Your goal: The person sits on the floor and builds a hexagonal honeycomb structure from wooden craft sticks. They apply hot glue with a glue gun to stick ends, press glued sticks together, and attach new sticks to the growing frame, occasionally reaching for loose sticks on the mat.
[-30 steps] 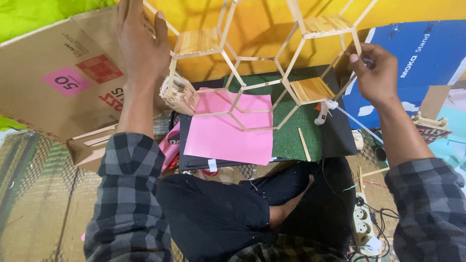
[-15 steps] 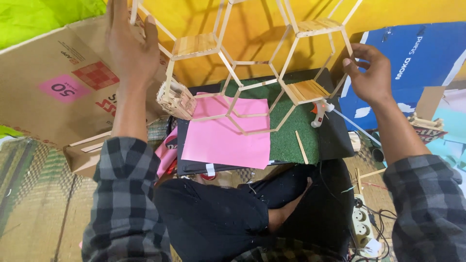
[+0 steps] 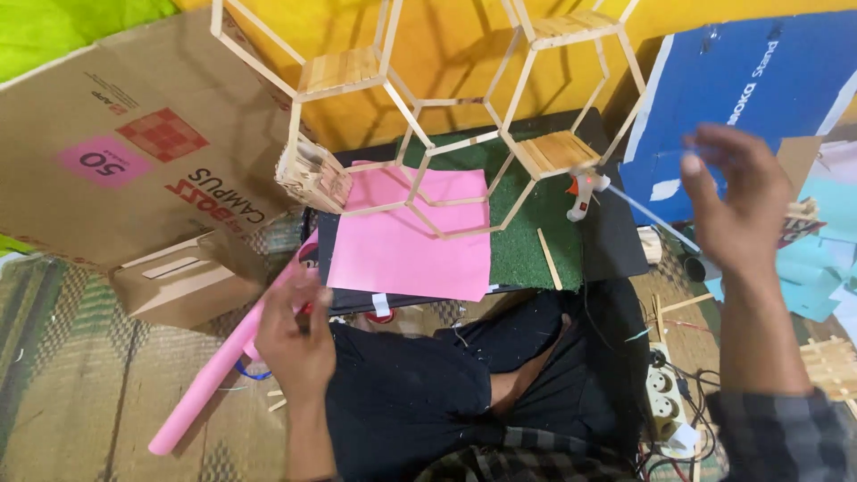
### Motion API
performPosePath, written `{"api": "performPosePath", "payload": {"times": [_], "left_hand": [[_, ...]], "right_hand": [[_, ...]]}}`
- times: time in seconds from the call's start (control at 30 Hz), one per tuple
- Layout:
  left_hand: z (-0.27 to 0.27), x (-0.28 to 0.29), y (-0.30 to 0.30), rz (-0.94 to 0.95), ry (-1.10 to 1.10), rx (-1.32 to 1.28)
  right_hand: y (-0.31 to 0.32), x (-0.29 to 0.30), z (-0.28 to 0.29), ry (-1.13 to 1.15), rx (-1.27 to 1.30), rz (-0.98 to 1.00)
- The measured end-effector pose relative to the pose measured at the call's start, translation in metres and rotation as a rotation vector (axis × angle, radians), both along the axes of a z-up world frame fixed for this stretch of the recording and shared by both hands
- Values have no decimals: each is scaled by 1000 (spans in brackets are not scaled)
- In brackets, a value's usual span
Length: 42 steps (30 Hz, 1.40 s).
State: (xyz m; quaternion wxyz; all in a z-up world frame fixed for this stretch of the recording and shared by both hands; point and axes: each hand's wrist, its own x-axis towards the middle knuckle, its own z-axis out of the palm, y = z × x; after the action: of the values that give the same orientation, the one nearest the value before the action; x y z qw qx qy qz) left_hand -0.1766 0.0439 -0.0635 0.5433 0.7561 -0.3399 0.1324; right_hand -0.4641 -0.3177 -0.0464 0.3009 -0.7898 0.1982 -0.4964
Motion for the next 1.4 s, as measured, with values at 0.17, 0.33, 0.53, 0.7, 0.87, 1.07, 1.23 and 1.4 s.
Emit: {"api": "performPosePath", "payload": {"times": [0.17,0.33,0.53,0.7,0.87,1.07,1.23,1.4], "left_hand": [[-51,-19,35,39,336,1],[-48,-27,32,12,385,31],[-43,-42,0,-219,484,-65],[-50,-64,-25,-385,585,-79],[-51,-76,-31,-451,657,-56],[-49,-77,-26,-444,597,-37],[-51,-77,-20,-454,558,-86],[-50,-78,-19,-383,684,7]], "right_hand": [[45,-51,-69,56,294,-174],[82,-63,-101,153,535,-349],[112,-47,-116,54,621,-277],[137,-28,-132,87,697,-34],[160,-6,-124,96,629,127],[174,12,-102,160,523,201],[172,16,-95,167,558,215],[165,9,-102,138,609,196]]}}
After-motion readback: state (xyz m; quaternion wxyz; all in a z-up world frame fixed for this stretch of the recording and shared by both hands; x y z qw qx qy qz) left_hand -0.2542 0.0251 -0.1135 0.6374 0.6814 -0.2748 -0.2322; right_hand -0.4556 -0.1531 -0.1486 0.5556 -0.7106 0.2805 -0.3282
